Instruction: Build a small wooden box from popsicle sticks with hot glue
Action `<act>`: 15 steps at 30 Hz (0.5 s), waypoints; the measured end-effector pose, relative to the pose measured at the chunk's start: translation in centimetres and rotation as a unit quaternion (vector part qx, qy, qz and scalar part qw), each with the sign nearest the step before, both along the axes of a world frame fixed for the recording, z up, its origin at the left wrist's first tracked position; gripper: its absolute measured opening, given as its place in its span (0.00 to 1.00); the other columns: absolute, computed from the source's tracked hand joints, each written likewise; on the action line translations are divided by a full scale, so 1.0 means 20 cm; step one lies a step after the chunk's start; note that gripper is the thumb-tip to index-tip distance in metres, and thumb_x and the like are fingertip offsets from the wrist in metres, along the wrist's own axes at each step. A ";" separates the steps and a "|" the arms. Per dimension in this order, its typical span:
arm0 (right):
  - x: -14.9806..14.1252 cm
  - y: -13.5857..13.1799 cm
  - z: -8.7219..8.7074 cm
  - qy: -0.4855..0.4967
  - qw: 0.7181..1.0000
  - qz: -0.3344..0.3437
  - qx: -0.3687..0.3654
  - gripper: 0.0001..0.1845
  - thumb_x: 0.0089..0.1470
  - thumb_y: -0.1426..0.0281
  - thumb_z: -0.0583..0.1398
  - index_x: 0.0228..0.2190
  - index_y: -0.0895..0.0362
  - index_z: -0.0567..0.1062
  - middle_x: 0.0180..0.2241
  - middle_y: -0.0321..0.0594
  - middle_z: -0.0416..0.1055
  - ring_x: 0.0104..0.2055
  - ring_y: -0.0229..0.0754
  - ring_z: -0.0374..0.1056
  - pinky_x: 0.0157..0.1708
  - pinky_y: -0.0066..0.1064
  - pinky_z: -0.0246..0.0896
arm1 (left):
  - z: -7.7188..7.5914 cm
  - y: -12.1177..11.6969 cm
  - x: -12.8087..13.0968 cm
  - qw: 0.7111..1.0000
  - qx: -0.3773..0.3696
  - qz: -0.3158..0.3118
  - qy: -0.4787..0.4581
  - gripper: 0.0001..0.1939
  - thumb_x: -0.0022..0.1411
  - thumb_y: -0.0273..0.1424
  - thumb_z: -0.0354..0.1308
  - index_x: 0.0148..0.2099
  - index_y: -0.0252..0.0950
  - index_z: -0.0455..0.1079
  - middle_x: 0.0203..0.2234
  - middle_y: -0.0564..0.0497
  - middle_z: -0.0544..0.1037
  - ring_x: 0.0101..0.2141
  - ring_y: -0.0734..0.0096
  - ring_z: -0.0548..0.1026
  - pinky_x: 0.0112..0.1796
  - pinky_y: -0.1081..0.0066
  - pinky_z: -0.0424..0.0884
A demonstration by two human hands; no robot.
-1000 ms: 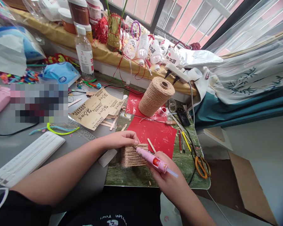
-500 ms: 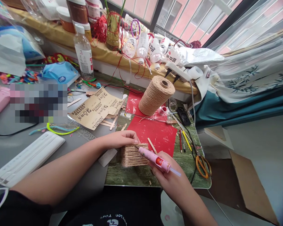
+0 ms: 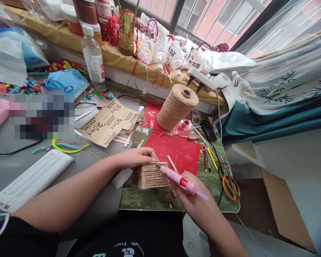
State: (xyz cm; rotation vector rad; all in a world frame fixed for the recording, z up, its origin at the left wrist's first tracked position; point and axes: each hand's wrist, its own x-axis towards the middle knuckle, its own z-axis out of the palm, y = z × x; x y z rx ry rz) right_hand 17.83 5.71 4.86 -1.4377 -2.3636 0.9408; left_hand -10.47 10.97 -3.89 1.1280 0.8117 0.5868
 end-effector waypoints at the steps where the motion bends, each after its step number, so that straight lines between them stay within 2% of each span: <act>1: 0.00 0.00 0.00 0.004 1.000 0.002 0.000 0.11 0.71 0.65 0.57 0.34 0.53 0.68 0.33 0.37 0.70 0.34 0.41 0.69 0.36 0.32 0.63 | 0.00 0.00 0.00 1.000 0.000 -0.001 0.000 0.20 0.63 0.50 0.66 0.42 0.39 0.73 0.44 0.50 0.81 0.43 0.64 0.77 0.46 0.67 0.72; 15: 0.02 0.00 0.01 -0.031 0.999 -0.002 0.013 0.13 0.72 0.64 0.56 0.32 0.52 0.67 0.31 0.36 0.68 0.32 0.41 0.67 0.34 0.33 0.62 | 0.02 0.00 0.00 1.000 -0.006 0.000 0.002 0.20 0.62 0.50 0.67 0.41 0.38 0.74 0.42 0.50 0.80 0.42 0.65 0.76 0.45 0.68 0.71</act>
